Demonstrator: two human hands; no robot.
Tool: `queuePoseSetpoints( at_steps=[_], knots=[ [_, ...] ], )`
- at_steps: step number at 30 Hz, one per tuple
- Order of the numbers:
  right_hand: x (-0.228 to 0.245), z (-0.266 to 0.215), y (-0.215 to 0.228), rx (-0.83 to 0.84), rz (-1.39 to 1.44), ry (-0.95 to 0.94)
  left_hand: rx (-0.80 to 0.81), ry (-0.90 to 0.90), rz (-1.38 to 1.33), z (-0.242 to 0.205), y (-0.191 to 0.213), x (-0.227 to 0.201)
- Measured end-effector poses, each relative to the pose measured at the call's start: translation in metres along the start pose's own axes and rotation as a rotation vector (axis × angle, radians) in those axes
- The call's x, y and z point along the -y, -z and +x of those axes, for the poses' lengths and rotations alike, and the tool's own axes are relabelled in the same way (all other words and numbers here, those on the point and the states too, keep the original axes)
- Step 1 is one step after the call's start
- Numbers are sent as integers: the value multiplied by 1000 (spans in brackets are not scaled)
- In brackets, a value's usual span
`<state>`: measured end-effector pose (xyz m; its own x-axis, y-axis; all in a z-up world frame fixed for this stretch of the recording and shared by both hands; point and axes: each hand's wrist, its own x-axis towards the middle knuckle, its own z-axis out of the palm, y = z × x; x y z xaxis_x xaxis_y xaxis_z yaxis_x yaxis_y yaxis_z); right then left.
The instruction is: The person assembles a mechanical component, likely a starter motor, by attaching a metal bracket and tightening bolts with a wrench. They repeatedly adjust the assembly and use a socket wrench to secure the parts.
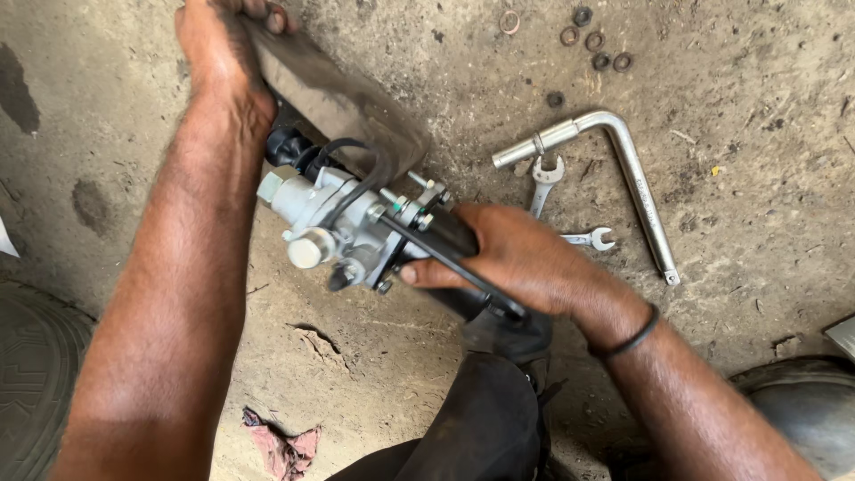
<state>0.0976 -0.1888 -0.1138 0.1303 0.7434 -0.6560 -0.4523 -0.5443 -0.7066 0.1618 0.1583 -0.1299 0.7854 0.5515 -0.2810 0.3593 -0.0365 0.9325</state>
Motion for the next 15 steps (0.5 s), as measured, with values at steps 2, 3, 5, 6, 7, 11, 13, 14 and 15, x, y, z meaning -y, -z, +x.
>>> queuePoseSetpoints(
  at_steps=[2,3,5,6,7,11,13,14,15],
  knots=[
    [0,4,5,-16,10,-12,20,4,-47,4,-3,-2],
    [-3,5,6,-11,36,15,27,9,-72,5,-3,-1],
    [-11,7,1,-27,114,68,40,-10,-56,6,-1,0],
    [-16,6,-4,-48,166,95,47,-17,-46,5,0,1],
    [-20,6,-8,-72,216,124,33,-4,-111,7,0,2],
    [-32,1,-31,-156,629,173,-35,28,-197,13,2,10],
    [-34,-4,-39,-216,777,201,-77,34,-114,19,2,15],
    [-36,-6,-39,-196,847,243,-99,40,-61,23,1,18],
    [-36,-6,-34,-174,912,290,-122,40,-15,30,0,20]
  ],
)
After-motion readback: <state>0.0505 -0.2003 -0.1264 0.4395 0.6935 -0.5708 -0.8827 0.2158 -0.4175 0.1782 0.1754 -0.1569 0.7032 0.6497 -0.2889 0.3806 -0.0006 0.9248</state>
